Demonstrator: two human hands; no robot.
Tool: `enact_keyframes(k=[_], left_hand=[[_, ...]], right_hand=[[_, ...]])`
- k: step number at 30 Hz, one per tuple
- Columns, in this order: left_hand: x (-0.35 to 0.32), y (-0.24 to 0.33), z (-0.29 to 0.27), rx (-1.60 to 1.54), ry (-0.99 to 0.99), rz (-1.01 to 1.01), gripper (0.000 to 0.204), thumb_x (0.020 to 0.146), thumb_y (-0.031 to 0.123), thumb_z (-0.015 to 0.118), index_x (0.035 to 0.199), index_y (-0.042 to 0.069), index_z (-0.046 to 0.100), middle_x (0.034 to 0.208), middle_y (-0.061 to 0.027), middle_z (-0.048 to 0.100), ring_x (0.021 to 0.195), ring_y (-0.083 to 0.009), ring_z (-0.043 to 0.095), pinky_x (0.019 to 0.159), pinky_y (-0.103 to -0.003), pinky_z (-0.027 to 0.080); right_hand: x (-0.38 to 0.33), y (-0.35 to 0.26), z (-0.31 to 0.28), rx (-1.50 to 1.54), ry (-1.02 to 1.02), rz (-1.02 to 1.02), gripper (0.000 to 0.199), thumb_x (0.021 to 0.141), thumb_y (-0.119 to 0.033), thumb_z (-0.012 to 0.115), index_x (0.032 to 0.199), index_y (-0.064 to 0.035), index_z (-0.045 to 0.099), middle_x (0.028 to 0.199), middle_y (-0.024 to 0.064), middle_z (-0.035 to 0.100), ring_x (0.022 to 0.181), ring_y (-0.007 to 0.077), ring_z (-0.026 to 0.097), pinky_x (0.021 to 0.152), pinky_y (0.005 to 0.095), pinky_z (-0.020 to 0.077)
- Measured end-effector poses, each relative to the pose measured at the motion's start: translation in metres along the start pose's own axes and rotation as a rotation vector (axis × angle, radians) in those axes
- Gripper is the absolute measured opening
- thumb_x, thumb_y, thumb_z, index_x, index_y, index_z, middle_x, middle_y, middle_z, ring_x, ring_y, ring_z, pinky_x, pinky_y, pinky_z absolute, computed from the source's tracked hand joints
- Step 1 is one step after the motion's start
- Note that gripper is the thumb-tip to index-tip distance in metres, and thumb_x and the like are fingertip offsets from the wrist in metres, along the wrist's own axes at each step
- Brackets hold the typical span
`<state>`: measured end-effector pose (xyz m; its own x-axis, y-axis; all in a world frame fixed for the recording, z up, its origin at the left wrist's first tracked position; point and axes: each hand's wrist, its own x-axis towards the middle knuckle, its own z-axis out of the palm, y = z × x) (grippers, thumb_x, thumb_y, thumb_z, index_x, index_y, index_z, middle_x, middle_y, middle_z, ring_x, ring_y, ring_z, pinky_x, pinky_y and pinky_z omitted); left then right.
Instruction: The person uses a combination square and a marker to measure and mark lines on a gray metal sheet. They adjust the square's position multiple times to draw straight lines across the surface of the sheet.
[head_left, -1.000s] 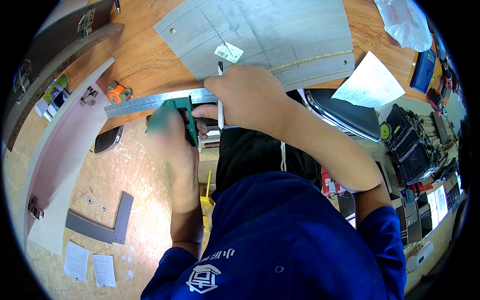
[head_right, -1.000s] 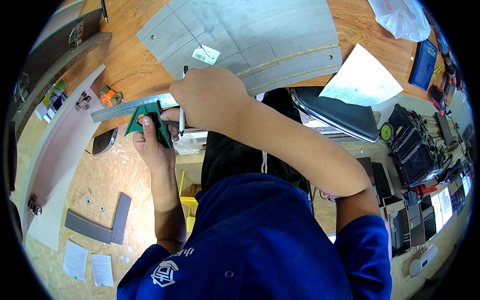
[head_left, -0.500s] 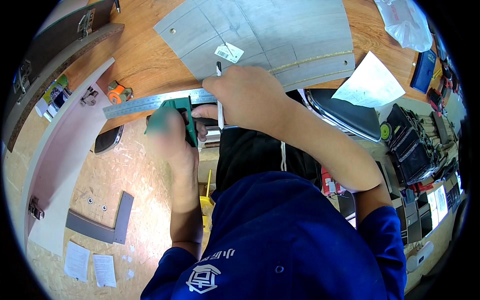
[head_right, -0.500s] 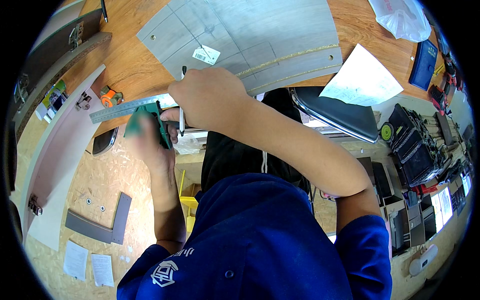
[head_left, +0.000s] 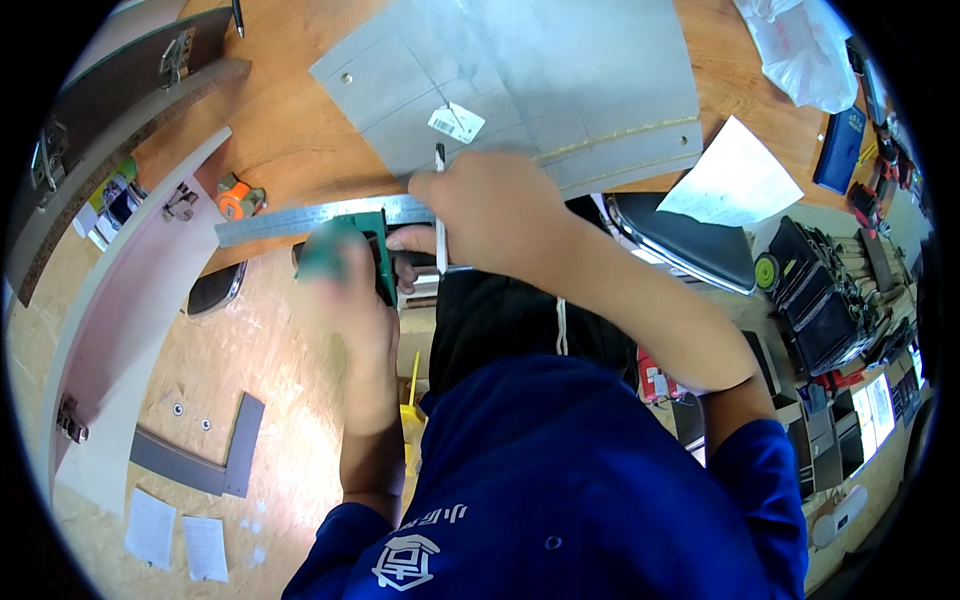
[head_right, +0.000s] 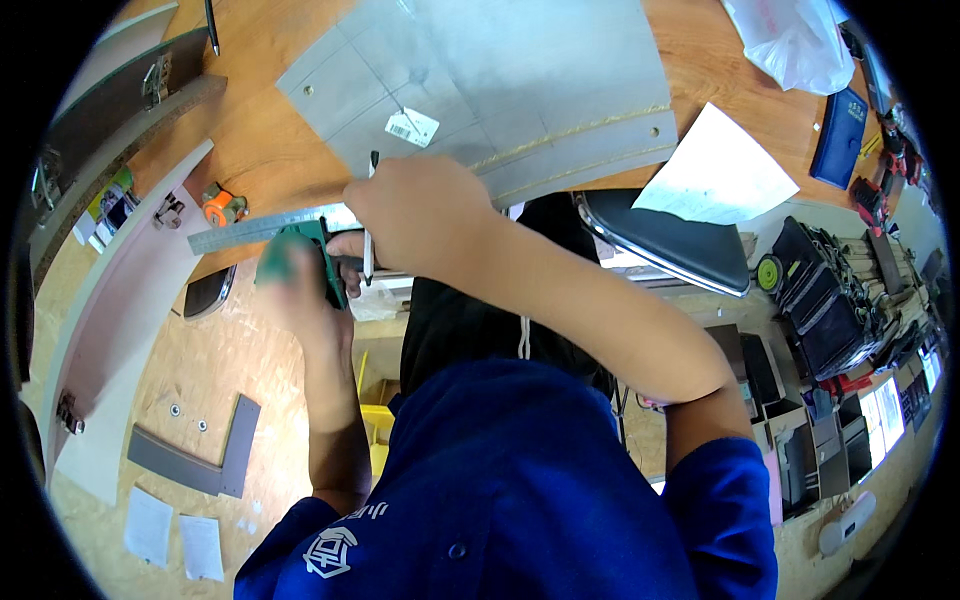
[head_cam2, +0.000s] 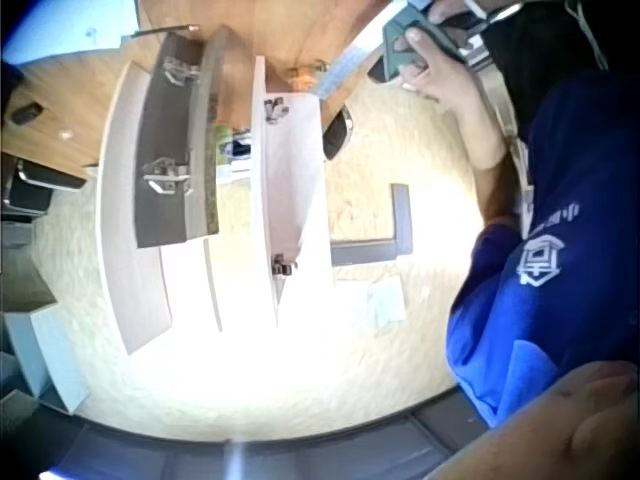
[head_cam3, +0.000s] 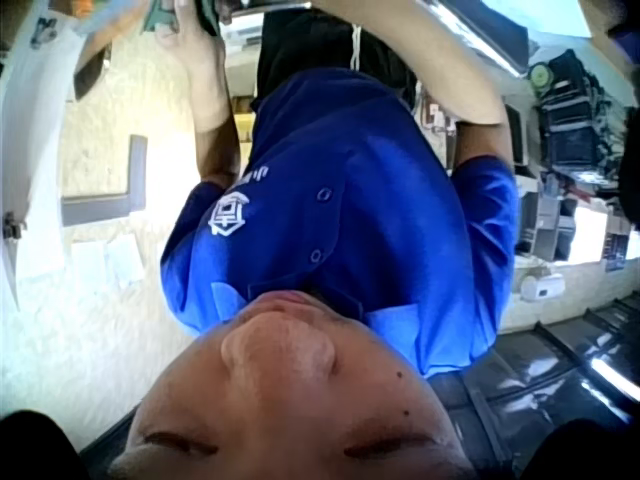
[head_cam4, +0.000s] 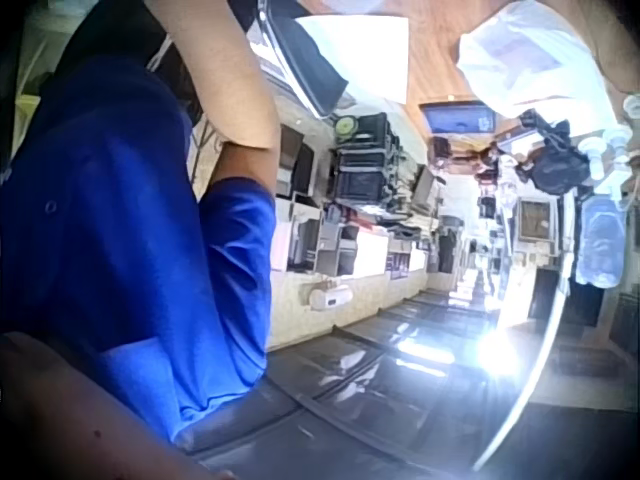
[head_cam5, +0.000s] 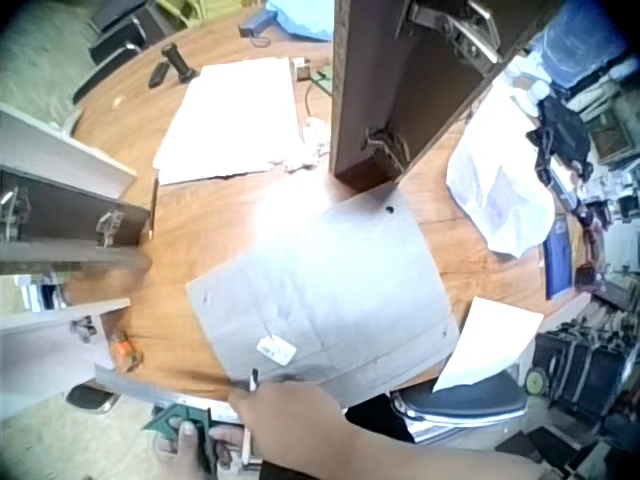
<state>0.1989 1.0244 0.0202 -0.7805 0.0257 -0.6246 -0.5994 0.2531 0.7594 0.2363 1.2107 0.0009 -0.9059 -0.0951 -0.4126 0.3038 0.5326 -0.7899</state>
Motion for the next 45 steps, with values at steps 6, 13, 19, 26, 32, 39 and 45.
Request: enact_keyframes(k=[6,13,19,26,32,39,45], left_hand=[[0.005,-0.004,-0.006,-0.001,-0.064,0.068,0.016,0.094,0.019,0.061,0.101,0.006,0.055,0.075,-0.0067,0.059,0.047,-0.0161,0.054,0.040,-0.026,0.042],[0.007,-0.004,-0.001,-0.028,-0.126,0.047,0.015,0.097,0.019,0.058,0.101,0.005,0.053,0.077,-0.0077,0.060,0.050,-0.0170,0.057,0.044,-0.027,0.045],[0.008,-0.006,-0.008,0.046,-0.114,0.064,0.017,0.096,0.020,0.058,0.101,0.005,0.053,0.076,-0.0085,0.060,0.047,-0.0175,0.056,0.041,-0.028,0.044],[0.004,-0.004,-0.004,-0.073,-0.099,0.019,0.014,0.099,0.014,0.054,0.094,0.002,0.049,0.070,-0.0074,0.056,0.046,-0.0166,0.055,0.039,-0.027,0.043],[0.002,-0.008,-0.007,-0.126,-0.150,0.043,0.026,0.099,0.024,0.058,0.089,0.002,0.050,0.071,-0.0081,0.057,0.046,-0.0177,0.055,0.039,-0.027,0.042],[0.000,-0.008,-0.007,-0.146,-0.160,0.053,0.025,0.099,0.022,0.059,0.087,0.002,0.050,0.072,-0.0084,0.058,0.046,-0.0176,0.055,0.039,-0.027,0.042],[0.000,-0.009,-0.008,-0.150,-0.145,0.035,0.024,0.098,0.020,0.060,0.086,0.003,0.050,0.070,-0.0076,0.057,0.045,-0.0171,0.054,0.039,-0.026,0.042]], right_hand=[[0.001,-0.002,0.002,-0.003,0.019,0.023,0.052,0.085,-0.057,0.061,0.081,-0.0056,0.061,0.066,0.0173,0.062,0.068,0.0379,0.066,0.060,0.0470,0.0526],[0.004,-0.002,-0.006,-0.029,-0.006,0.048,0.051,0.082,-0.055,0.065,0.081,-0.0042,0.066,0.070,0.0180,0.065,0.070,0.0356,0.068,0.063,0.0435,0.0556],[0.001,-0.009,-0.005,-0.075,0.017,0.069,0.051,0.081,-0.055,0.065,0.079,-0.0041,0.065,0.067,0.0171,0.064,0.068,0.0354,0.068,0.060,0.0436,0.0553],[-0.001,-0.004,0.003,-0.019,0.068,0.057,0.057,0.083,-0.060,0.062,0.076,-0.0044,0.061,0.063,0.0186,0.060,0.064,0.0395,0.063,0.057,0.0473,0.0515],[-0.003,-0.004,0.005,-0.022,0.071,0.056,0.059,0.083,-0.062,0.060,0.077,-0.0040,0.062,0.064,0.0179,0.061,0.064,0.0383,0.064,0.058,0.0461,0.0520],[-0.005,-0.002,0.008,-0.057,0.098,0.018,0.059,0.084,-0.062,0.058,0.078,-0.0038,0.063,0.065,0.0179,0.062,0.066,0.0369,0.066,0.058,0.0452,0.0522],[-0.007,-0.003,0.008,-0.050,0.102,0.014,0.058,0.085,-0.061,0.058,0.079,-0.0038,0.062,0.064,0.0178,0.061,0.066,0.0370,0.066,0.058,0.0448,0.0522]])
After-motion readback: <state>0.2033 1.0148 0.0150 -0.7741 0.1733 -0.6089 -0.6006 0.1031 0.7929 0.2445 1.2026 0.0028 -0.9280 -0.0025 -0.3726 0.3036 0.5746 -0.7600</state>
